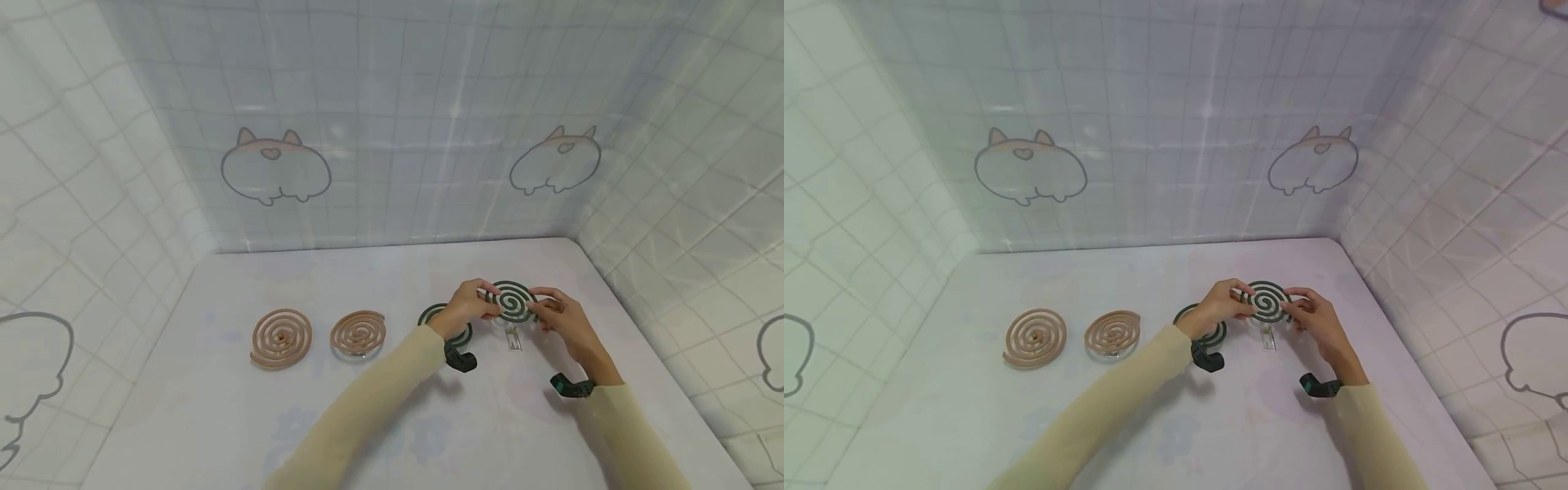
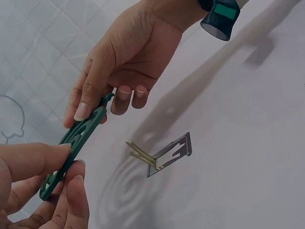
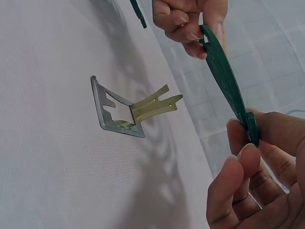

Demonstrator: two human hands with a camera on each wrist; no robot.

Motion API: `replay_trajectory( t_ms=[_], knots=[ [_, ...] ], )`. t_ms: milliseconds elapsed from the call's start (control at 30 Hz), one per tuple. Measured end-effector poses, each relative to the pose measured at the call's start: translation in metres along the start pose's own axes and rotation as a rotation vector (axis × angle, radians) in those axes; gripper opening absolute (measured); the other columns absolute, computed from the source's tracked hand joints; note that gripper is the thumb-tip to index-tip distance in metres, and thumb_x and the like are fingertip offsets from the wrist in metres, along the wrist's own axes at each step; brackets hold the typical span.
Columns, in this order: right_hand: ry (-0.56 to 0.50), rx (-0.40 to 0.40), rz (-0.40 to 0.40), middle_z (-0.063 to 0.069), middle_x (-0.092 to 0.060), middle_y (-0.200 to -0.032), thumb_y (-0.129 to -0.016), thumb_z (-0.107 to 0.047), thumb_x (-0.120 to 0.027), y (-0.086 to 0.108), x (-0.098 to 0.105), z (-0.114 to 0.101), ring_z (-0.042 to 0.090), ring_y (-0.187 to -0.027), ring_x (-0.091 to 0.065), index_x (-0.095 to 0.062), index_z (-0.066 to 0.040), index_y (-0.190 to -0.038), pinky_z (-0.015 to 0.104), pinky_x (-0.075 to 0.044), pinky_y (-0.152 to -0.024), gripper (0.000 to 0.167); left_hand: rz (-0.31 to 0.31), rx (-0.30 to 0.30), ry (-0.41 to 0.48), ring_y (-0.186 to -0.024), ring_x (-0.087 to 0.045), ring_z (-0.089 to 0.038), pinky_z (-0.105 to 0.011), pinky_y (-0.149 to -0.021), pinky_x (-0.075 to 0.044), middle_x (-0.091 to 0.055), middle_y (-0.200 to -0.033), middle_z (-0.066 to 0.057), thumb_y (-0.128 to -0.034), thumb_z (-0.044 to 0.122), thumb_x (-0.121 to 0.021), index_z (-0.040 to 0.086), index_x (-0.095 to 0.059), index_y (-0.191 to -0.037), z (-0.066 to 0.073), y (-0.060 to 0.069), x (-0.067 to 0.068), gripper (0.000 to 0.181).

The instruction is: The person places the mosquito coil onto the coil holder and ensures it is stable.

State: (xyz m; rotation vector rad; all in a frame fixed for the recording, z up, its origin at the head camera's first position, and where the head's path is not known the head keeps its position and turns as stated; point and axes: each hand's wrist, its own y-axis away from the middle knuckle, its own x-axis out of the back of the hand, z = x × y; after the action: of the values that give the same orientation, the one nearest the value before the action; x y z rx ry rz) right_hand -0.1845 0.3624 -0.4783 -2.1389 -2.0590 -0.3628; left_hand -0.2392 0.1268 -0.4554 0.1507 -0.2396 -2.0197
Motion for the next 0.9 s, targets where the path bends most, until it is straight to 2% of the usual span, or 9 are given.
replay_trajectory(
  t_ms=[100,333,567,733,900],
  knots=[
    [-0.004,0.003,0.006,0.001,-0.066,-0.093,-0.100,-0.029,-0.071,0.002,0.001,0.002,0.014,-0.068,-0.054,-0.056,-0.007,-0.137,0.030,-0.052,-0.059,0.046,-0.018,-0.007,-0.003,-0.096,-0.069,-0.045,-0.056,-0.090,-0.055,-0.068,-0.088,-0.010,-0.0873,0.002,-0.082,0.008,-0.070,-0.114,-0.001,0.002,-0.001,0.030],
    [0.004,0.030,-0.018,0.004,-0.063,-0.095,-0.101,-0.025,-0.070,0.006,0.004,0.002,0.013,-0.067,-0.053,-0.055,-0.005,-0.138,0.031,-0.051,-0.058,0.045,-0.014,-0.011,-0.036,-0.093,-0.071,-0.037,-0.051,-0.085,-0.058,-0.071,-0.092,-0.007,-0.0996,0.016,-0.071,0.013,-0.071,-0.108,0.000,0.000,-0.002,0.009],
    [0.004,0.045,-0.090,0.003,-0.062,-0.096,-0.101,-0.023,-0.069,0.007,0.006,-0.001,0.014,-0.065,-0.052,-0.053,-0.003,-0.140,0.033,-0.052,-0.058,0.046,-0.023,-0.029,-0.062,-0.078,-0.068,-0.030,-0.057,-0.086,-0.057,-0.066,-0.094,-0.007,-0.0971,0.009,-0.073,0.016,-0.072,-0.110,-0.001,-0.003,0.001,0.015],
    [-0.046,-0.004,-0.075,0.001,-0.065,-0.097,-0.101,-0.026,-0.070,0.008,0.006,0.001,0.014,-0.069,-0.054,-0.053,-0.007,-0.141,0.031,-0.053,-0.060,0.048,-0.020,-0.039,0.012,-0.070,-0.064,-0.024,-0.058,-0.086,-0.057,-0.066,-0.092,-0.007,-0.0951,0.006,-0.074,0.014,-0.072,-0.109,-0.003,-0.004,0.000,0.017],
    [-0.059,-0.044,-0.067,0.008,-0.065,-0.097,-0.100,-0.031,-0.071,0.011,0.004,0.007,0.014,-0.066,-0.054,-0.054,-0.011,-0.142,0.031,-0.053,-0.060,0.049,-0.002,-0.046,0.106,-0.063,-0.067,-0.024,-0.059,-0.086,-0.057,-0.064,-0.087,-0.010,-0.0934,0.000,-0.074,0.010,-0.071,-0.111,-0.003,-0.004,-0.002,0.021]
  ],
)
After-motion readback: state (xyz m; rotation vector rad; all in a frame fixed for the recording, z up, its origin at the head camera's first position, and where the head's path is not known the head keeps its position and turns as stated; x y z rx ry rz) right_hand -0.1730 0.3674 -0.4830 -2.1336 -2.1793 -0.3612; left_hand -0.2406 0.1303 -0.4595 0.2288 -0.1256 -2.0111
